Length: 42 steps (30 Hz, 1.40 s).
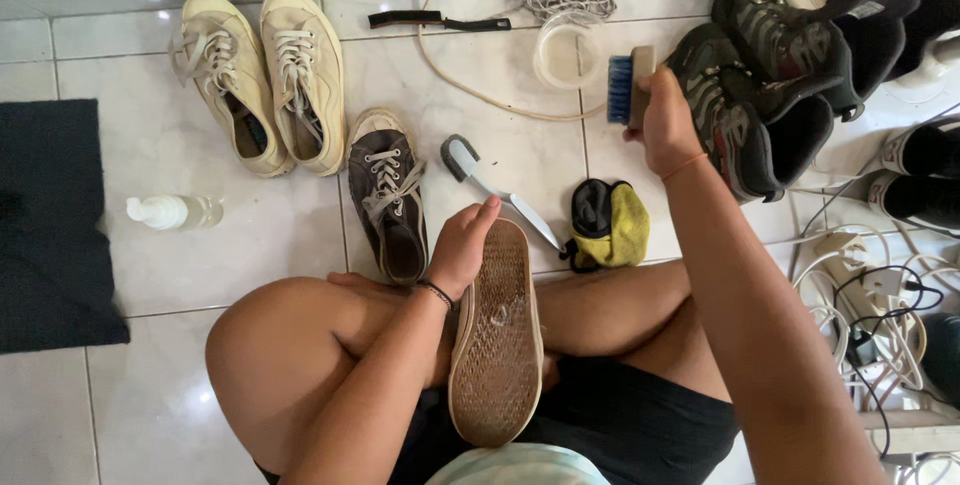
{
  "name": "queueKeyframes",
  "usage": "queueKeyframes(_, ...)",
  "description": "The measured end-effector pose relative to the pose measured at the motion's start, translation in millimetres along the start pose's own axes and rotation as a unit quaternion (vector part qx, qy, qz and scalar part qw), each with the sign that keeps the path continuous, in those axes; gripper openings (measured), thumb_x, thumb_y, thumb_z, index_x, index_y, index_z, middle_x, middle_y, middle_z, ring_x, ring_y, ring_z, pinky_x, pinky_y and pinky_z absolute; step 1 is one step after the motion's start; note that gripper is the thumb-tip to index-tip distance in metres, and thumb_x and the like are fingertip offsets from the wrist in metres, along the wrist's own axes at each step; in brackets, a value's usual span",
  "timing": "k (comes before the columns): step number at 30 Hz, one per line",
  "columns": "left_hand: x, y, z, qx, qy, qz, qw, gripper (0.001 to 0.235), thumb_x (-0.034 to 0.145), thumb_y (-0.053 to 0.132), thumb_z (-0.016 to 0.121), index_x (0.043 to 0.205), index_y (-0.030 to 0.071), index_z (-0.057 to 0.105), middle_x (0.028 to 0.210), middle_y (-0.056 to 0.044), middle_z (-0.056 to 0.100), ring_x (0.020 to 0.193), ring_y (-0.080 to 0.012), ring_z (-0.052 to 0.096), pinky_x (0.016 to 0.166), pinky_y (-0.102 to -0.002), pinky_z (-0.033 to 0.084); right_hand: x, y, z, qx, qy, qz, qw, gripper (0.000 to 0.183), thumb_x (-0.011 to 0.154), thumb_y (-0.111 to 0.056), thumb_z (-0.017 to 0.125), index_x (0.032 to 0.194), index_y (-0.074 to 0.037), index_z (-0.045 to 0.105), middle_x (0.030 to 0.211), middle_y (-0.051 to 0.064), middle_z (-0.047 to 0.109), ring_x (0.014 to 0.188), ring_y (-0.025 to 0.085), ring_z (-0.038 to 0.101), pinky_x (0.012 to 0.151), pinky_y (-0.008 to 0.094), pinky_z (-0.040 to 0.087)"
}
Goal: The person sits on the floor and scrubs the sole of a beige sneaker using a brush and a cloth. They dip the brush into a container of liquid and continue scrubbing the shoe sole.
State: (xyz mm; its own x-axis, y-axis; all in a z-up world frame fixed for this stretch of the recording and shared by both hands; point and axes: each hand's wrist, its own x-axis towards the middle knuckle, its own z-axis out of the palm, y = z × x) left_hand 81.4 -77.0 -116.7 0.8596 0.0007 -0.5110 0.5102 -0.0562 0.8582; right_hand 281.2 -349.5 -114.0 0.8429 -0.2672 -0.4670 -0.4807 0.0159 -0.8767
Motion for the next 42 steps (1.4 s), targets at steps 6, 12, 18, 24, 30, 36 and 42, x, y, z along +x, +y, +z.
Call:
queueKeyframes(6, 15.6, 16.2, -12.6, -0.025, 0.097, -0.027, 0.995, 0.056, 0.098, 0.06, 0.054, 0.073, 0.01, 0.059, 0.064, -0.002, 0.041, 0.07, -0.0195, 0.047, 0.068, -0.032, 0.036, 47.7, -30.6, 30.8, -0.338, -0.04, -0.165, 0.926, 0.034, 0.083, -0.037, 0.065, 0.108, -0.014, 0.061, 0.083, 0.01, 0.067, 0.083, 0.028, 0.069, 0.062, 0.044, 0.052)
queueKeyframes(12, 27.1, -2.2, -9.8, -0.009, 0.014, -0.042, 0.999, 0.065, 0.102, 0.07, 0.038, 0.097, 0.011, 0.066, 0.073, -0.003, 0.045, 0.07, -0.0191, 0.046, 0.068, -0.037, 0.038, 55.7, -58.8, 63.4, -0.531, -0.081, -0.139, 0.832, 0.06, 0.08, -0.043, 0.072, 0.129, -0.012, 0.06, 0.1, 0.009, 0.072, 0.104, 0.028, 0.068, 0.088, 0.046, 0.054)
queueKeyframes(18, 29.4, -0.1, -3.0, -0.037, -0.016, -0.041, 0.998, 0.055, 0.106, 0.061, 0.038, 0.099, 0.013, 0.065, 0.063, 0.002, 0.04, 0.058, -0.0136, 0.039, 0.061, -0.035, 0.037, 70.3, -57.9, 77.9, -0.595, -0.088, -0.153, 0.784, 0.051, 0.077, -0.041, 0.074, 0.118, -0.009, 0.07, 0.095, 0.011, 0.074, 0.105, 0.032, 0.068, 0.088, 0.049, 0.055)
queueKeyframes(24, 39.0, -25.7, 1.0, -0.051, -0.012, -0.027, 0.998, 0.056, 0.105, 0.063, 0.04, 0.088, 0.014, 0.062, 0.062, -0.002, 0.042, 0.059, -0.0153, 0.041, 0.061, -0.036, 0.038, 74.7, -55.6, 82.1, -0.601, -0.092, -0.139, 0.782, 0.055, 0.082, -0.04, 0.075, 0.124, -0.005, 0.067, 0.106, 0.017, 0.073, 0.112, 0.037, 0.065, 0.092, 0.049, 0.053)
queueKeyframes(30, 32.5, -6.1, 1.7, -0.066, -0.018, -0.037, 0.997, 0.054, 0.105, 0.061, 0.041, 0.09, 0.015, 0.063, 0.061, -0.001, 0.044, 0.057, -0.0145, 0.042, 0.06, -0.036, 0.04, 82.0, -45.9, 86.5, -0.607, -0.079, -0.129, 0.78, 0.055, 0.081, -0.041, 0.075, 0.124, -0.008, 0.068, 0.108, 0.017, 0.072, 0.113, 0.037, 0.065, 0.093, 0.049, 0.052)
queueKeyframes(36, 34.7, -8.7, -2.1, -0.063, -0.01, -0.05, 0.997, 0.053, 0.104, 0.061, 0.045, 0.082, 0.015, 0.061, 0.06, -0.003, 0.044, 0.058, -0.0157, 0.045, 0.062, -0.035, 0.041, 83.9, -37.6, 85.6, -0.594, -0.078, -0.139, 0.788, 0.057, 0.081, -0.043, 0.075, 0.125, -0.008, 0.067, 0.101, 0.013, 0.074, 0.11, 0.035, 0.066, 0.093, 0.048, 0.053)
queueKeyframes(42, 39.4, -15.1, 1.3, -0.059, -0.004, -0.046, 0.997, 0.052, 0.103, 0.061, 0.048, 0.081, 0.015, 0.061, 0.06, -0.004, 0.047, 0.06, -0.0165, 0.049, 0.064, -0.036, 0.042, 85.9, -40.0, 78.2, -0.587, -0.065, -0.162, 0.791, 0.053, 0.08, -0.043, 0.073, 0.123, -0.012, 0.068, 0.097, 0.011, 0.074, 0.107, 0.034, 0.067, 0.089, 0.05, 0.054)
